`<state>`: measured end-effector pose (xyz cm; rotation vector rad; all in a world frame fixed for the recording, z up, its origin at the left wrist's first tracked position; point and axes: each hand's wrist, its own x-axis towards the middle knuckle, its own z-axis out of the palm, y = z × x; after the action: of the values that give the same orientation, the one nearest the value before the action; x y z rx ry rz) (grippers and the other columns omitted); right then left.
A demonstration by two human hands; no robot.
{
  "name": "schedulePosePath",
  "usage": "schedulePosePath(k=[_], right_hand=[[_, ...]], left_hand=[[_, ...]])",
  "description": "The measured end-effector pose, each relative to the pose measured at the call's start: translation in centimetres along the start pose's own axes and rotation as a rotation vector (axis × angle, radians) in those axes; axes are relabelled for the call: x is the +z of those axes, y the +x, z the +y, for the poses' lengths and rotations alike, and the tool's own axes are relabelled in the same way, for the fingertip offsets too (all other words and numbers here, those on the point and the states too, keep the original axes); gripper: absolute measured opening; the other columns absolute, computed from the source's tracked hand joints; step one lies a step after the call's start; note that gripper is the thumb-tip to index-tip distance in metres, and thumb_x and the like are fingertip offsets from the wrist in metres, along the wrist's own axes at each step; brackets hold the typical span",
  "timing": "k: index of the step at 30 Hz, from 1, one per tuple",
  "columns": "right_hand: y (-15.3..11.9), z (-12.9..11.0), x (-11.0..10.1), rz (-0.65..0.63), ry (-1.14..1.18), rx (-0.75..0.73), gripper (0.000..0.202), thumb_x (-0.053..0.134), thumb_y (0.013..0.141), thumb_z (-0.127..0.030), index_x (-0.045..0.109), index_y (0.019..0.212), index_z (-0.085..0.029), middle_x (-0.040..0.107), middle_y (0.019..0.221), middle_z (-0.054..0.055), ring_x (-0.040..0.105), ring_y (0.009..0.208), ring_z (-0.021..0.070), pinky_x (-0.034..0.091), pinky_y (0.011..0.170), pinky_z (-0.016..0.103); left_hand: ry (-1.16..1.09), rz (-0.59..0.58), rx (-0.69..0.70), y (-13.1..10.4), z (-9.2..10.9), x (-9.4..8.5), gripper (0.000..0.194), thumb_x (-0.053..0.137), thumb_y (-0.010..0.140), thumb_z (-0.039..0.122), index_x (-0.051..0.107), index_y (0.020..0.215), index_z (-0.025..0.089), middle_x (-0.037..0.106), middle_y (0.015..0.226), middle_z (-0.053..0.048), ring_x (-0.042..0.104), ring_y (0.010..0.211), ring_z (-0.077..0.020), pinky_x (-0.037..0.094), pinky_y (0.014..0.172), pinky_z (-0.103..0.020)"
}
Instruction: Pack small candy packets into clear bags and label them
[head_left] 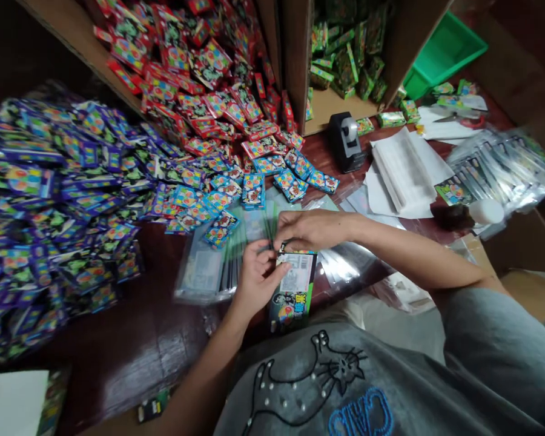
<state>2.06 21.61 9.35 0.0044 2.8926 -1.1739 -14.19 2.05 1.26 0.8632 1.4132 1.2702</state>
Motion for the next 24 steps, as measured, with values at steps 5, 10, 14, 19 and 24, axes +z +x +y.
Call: schedulePosePath(k=[5,10,14,19,24], right_hand=[[-1.0,-0.2,4.2,0.38,0.111,0.096,0.029,0.067,0.107,-0.033,0.07,0.134,-0.021,0.063,0.133,0.013,0.064,0.129,0.025,0.057,0.111,0.045],[-1.7,-0.7,8.2,0.454,0.247,0.124,0.023,0.066,0.108,-0.036,0.072,0.125,-0.022,0.054,0.153,0.016,0.066,0.132,0.025,0.054,0.119,0.052],[-1.8,-2.1,10.0,0.603,0.424,0.252,0.049,0.074,0.102,-0.045,0.058,0.144,-0.024,0.052,0.156,0.018,0.07,0.125,0.0252,0.062,0.108,0.049],[-1.4,-2.5,12.7,0.784,0.791,0.346,0.049,0.076,0.099,-0.055,0.055,0.13,-0.023,0.068,0.125,0.008,0.073,0.093,0.0142,0.063,0.085,0.031],[-2.9,-1.8,13.0,0.727,0.785,0.37,0.047,0.076,0.099,-0.049,0.063,0.134,-0.021,0.072,0.116,0.005,0.067,0.084,0.0119,0.06,0.08,0.029]], left_hand=[[0.067,0.208,0.061,-0.8,-0.7,-1.7,0.056,0.091,0.08,0.047,0.044,0.104,0.027,0.071,0.09,0.004,0.074,0.078,-0.0145,0.057,0.069,-0.024],[0.023,0.265,0.061,-2.1,-1.3,-2.8,0.057,0.088,0.083,0.047,0.055,0.124,0.026,0.076,0.103,-0.002,0.076,0.089,-0.0163,0.061,0.079,-0.028],[0.104,0.323,0.043,-2.5,-1.1,-3.1,0.051,0.088,0.084,0.048,0.064,0.122,0.024,0.076,0.105,-0.003,0.076,0.093,-0.0178,0.062,0.083,-0.029],[0.056,0.364,0.096,-1.7,-0.6,-2.5,0.048,0.089,0.084,0.048,0.065,0.118,0.025,0.074,0.098,0.0,0.072,0.086,-0.0146,0.059,0.079,-0.025],[0.102,0.154,0.027,-1.5,-0.7,-2.3,0.039,0.084,0.088,0.052,0.067,0.109,0.024,0.077,0.103,-0.003,0.075,0.088,-0.0177,0.059,0.076,-0.027]])
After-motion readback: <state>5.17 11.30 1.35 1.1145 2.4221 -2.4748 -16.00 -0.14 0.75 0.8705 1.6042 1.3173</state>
